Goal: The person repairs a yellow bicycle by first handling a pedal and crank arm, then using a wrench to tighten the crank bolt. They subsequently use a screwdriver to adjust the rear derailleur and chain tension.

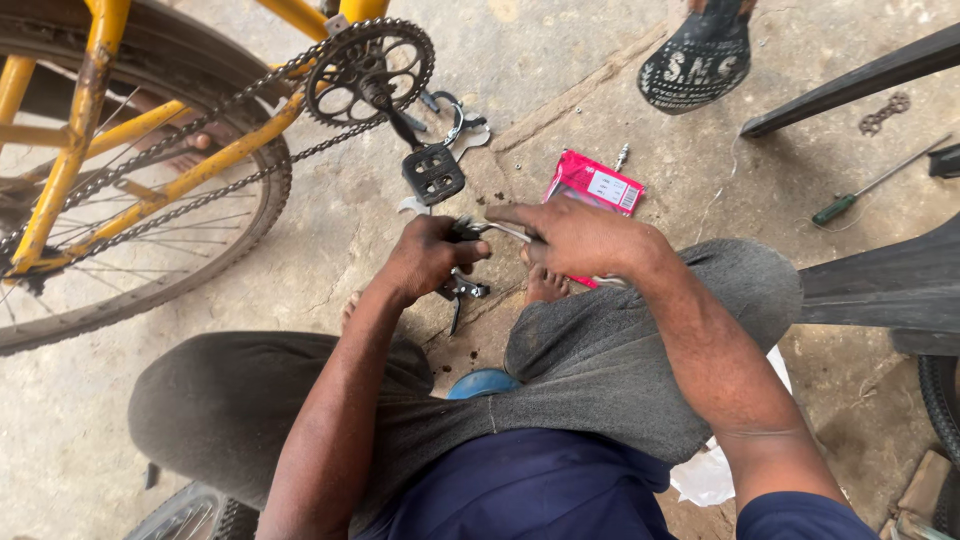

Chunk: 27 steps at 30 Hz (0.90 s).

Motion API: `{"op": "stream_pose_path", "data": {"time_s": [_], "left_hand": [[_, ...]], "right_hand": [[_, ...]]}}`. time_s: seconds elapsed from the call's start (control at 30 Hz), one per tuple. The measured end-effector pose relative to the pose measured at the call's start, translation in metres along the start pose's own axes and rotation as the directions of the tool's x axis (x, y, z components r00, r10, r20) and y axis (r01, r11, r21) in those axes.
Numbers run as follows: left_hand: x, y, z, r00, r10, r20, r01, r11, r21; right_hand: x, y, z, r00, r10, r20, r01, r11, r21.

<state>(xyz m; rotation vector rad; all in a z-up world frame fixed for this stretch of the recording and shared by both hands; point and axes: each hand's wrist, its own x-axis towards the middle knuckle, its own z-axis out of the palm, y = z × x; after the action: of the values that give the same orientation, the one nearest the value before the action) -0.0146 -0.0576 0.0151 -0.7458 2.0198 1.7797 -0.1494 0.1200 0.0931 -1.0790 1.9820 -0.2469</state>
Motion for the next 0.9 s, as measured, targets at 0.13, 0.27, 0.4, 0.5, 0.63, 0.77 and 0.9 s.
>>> {"op": "stream_pose_path", "data": {"time_s": [0.13,0.27,0.4,0.5,0.63,0.77,0.9], "left_hand": [[0.008,-0.013,-0.011,0.991,-0.094,-0.092,0.106,0.985,0.139],[0.014,-0.018,-0.012,0.988,-0.128,-0.087,0.135,0.987,0.083],[0.014,-0.021,0.014,0.995,-0.102,0.019,0.099,0.989,0.112],[0.011,-0.021,0.033,0.994,-0.056,0.093,0.039,0.984,0.176],[0.001,-0.015,0.045,0.989,-0.005,0.149,-0.02,0.986,0.167],[-0.01,-0.014,0.059,0.973,0.025,0.229,-0.045,0.996,0.083],[-0.015,-0.02,0.063,0.956,0.059,0.288,-0.111,0.979,0.169]], "right_hand": [[-0.01,0.008,-0.013,0.991,0.038,0.128,-0.085,0.917,0.389],[-0.008,0.022,-0.016,0.996,-0.091,0.001,0.036,0.408,0.912],[0.002,0.021,-0.01,0.847,-0.396,-0.355,0.439,0.145,0.886],[0.012,0.016,0.001,0.836,-0.34,-0.431,0.545,0.422,0.724],[0.04,0.028,0.031,0.819,-0.259,-0.512,0.511,0.735,0.445],[0.077,0.054,0.038,0.765,-0.148,-0.627,0.372,0.896,0.242],[0.093,0.056,0.032,0.908,0.164,-0.385,0.068,0.85,0.523]]}}
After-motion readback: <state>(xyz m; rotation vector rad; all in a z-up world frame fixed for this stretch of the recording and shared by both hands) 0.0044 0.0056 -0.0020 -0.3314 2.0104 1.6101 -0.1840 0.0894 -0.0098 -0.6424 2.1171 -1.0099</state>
